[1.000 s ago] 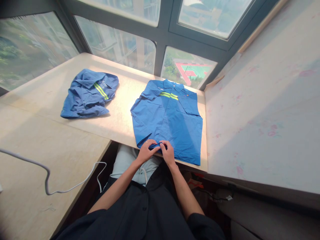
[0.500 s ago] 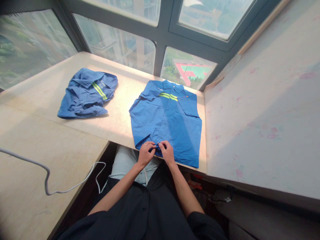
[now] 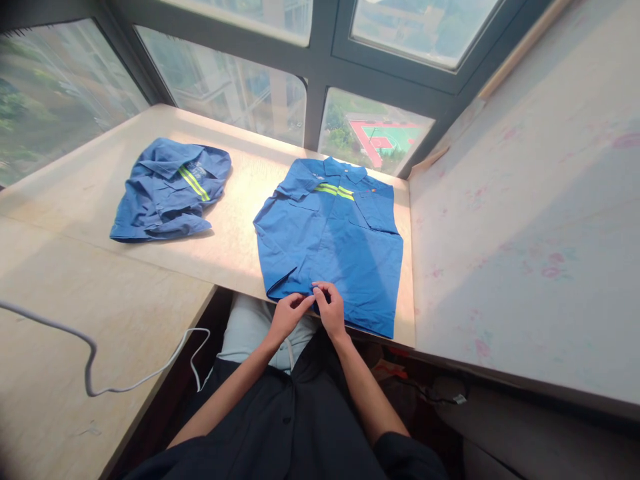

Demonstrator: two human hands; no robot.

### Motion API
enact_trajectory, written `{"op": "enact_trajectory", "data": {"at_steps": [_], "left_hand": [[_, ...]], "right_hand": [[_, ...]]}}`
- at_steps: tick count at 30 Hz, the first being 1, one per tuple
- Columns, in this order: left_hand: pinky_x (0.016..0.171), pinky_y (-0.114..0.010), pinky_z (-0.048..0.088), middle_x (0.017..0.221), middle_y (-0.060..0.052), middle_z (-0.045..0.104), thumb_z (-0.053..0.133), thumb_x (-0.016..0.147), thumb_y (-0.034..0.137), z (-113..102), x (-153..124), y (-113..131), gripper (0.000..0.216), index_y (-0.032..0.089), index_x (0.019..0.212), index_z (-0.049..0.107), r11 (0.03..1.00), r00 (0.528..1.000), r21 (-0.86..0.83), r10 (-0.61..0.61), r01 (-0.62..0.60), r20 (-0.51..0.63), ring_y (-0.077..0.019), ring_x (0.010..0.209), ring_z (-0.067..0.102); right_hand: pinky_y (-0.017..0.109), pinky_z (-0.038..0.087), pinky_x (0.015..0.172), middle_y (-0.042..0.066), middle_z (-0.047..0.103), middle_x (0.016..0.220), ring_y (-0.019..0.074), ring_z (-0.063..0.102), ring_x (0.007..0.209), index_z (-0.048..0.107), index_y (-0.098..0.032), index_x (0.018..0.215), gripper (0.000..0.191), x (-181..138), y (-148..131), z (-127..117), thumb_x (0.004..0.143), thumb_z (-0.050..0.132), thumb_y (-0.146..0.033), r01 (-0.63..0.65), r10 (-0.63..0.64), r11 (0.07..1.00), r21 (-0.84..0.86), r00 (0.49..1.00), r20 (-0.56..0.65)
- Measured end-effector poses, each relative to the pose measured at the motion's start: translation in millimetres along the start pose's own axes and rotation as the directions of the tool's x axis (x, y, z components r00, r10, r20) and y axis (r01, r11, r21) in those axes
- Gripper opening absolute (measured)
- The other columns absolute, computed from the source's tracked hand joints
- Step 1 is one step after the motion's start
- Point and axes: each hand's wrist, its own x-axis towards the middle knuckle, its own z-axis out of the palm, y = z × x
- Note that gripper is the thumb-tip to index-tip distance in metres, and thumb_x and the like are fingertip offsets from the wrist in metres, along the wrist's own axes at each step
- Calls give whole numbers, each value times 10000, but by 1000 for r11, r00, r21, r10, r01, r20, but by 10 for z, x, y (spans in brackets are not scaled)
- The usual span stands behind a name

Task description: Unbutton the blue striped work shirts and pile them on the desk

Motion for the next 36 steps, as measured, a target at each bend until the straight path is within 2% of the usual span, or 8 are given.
{"op": "enact_trajectory", "data": {"at_steps": [3,5,16,22,28,31,34,36], "left_hand": [[500,-211,379,706,-42,631,666,731,561,22,55,31,437,126,777,644,969,992,-216,-122,123,18,-158,666,608],[483,-201,374,674,-34,610,700,691,527,19,82,51,411,128,736,609,949,987,-272,-161,161,21,-165,668,622],[495,-203,380,542,4,523,665,685,381,59,123,46,304,144,584,501,974,994,-199,-110,105,-13,-153,572,613],[530,-209,409,555,11,540,591,664,282,105,123,6,177,137,579,536,983,994,-170,-81,66,-80,-111,537,541],[500,-197,384,549,8,544,613,657,325,129,117,7,215,131,577,569,980,992,-184,-89,70,-93,-99,521,508],[457,-192,351,514,5,536,612,649,332,126,134,-22,225,132,562,555,982,987,-162,-112,92,-117,-98,480,492],[382,-199,273,457,3,522,587,650,338,83,152,-68,211,138,595,551,963,962,-197,-218,184,-167,-89,370,407],[369,-194,241,453,-3,531,594,644,339,33,147,-84,210,133,626,559,950,950,-239,-251,204,-188,-77,345,372]], "right_hand": [[372,480,928,93,674,1082,227,613,1020,623,-192,883,203,-10,-17,5,890,588,-391,12,-12,999,33,1000,13],[378,480,939,92,676,1081,231,616,1030,625,-194,872,198,-11,-6,-2,882,600,-390,12,-14,999,44,999,34],[374,499,905,97,676,1073,237,627,1012,622,-192,877,197,-11,89,-66,861,617,-389,-31,28,997,67,999,38],[356,506,856,99,675,1060,231,626,985,604,-192,866,209,-18,51,-73,860,606,-401,-22,21,995,97,1000,14],[377,469,915,83,692,1019,241,619,977,658,-192,832,263,42,20,-123,842,624,-453,-59,51,993,106,996,76],[379,451,951,82,693,1051,241,605,1010,638,-188,751,308,74,4,-163,793,683,-489,-127,99,962,240,987,125],[333,484,888,65,682,1125,198,615,950,639,-192,756,348,124,-38,-258,734,742,-524,-243,213,811,532,970,119],[309,499,853,53,680,1132,175,620,912,641,-199,768,352,179,-70,-359,697,778,-515,-249,261,712,656,962,83]]}}
